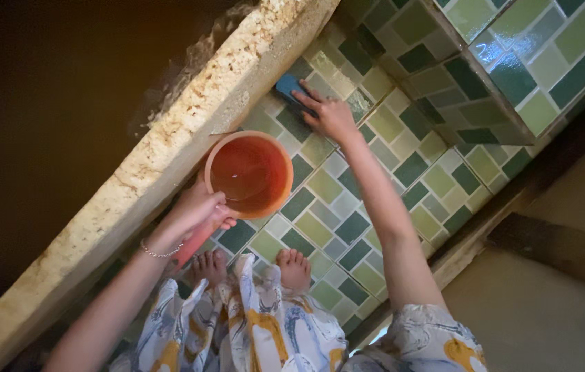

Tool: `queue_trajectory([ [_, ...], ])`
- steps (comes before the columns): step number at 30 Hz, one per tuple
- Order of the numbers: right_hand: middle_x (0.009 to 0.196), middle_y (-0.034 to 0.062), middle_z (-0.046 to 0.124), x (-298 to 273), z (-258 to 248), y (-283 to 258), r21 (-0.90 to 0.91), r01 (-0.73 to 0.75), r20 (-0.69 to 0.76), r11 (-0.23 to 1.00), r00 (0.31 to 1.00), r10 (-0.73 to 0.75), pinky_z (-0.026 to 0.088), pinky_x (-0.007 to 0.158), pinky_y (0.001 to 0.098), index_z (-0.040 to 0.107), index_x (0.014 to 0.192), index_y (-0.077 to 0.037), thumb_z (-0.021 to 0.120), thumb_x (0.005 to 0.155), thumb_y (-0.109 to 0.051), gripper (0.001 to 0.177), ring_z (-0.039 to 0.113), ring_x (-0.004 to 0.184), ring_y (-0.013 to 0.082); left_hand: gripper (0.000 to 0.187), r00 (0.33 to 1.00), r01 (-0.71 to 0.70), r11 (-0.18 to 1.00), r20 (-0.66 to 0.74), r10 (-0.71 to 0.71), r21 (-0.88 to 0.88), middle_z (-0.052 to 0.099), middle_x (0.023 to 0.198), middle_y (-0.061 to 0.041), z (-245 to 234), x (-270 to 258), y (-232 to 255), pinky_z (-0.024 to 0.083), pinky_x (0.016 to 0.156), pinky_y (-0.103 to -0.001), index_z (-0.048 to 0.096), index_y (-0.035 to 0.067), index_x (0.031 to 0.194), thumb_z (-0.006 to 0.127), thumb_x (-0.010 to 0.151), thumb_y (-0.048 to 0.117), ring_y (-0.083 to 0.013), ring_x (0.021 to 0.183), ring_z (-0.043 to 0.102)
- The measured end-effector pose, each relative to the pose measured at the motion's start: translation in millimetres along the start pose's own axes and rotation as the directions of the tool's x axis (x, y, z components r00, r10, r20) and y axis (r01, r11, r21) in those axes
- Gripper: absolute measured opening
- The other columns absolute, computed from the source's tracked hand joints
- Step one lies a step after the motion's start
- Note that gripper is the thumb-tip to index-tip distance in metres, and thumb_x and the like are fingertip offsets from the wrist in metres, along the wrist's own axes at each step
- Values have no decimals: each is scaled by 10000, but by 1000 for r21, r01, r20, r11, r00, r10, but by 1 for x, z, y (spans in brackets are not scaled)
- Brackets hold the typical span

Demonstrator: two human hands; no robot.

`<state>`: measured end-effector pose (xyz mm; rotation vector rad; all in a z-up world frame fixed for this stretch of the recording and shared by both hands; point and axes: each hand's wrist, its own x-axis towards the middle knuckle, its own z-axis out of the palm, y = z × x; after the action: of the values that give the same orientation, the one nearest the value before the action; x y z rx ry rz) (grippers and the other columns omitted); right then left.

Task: The person scrubs green and white tiled walls with a blue sponge, repeatedly scooping water from a large basin with an orange scoop and pouring it onto the tiles to rinse the surface.

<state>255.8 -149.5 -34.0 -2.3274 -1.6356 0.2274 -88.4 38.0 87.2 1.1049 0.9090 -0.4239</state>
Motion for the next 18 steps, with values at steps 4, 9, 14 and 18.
queue_trajectory([
  [4,1561,128,463,-7,31,-21,-109,-264,-160,958,956,246,602,747,479,554,1466,-340,719,880,-299,610,717,951,396,755,1000,-16,999,8,16,-45,642,1031,-286,-2,-3,-9,595,469,-403,158,149,1527,474,859,-3,-331,586,701],
  [9,1364,162,556,-2,50,-29,-133,-680,-380,721,707,597,583,748,529,458,1530,-228,651,918,-430,672,718,950,399,811,1000,-16,1000,-4,16,-27,653,1063,-279,-1,-13,-10,591,469,-404,127,193,1550,469,844,-14,-330,582,695],
  [14,1110,211,672,14,43,-77,-208,-608,-267,766,789,553,546,695,535,242,1609,-123,698,825,-640,1044,711,847,385,806,1000,-12,1000,-3,12,-15,663,1069,-262,1,-16,-8,590,480,-394,111,203,1540,457,843,-8,-322,586,700],
  [18,1110,257,715,31,25,-118,26,-746,218,665,654,725,554,838,525,26,1717,-61,605,907,-713,1190,702,957,413,681,1000,24,1000,17,-24,-2,666,1013,-299,2,-12,-7,599,489,-380,234,110,1510,471,879,9,-310,605,717],
])
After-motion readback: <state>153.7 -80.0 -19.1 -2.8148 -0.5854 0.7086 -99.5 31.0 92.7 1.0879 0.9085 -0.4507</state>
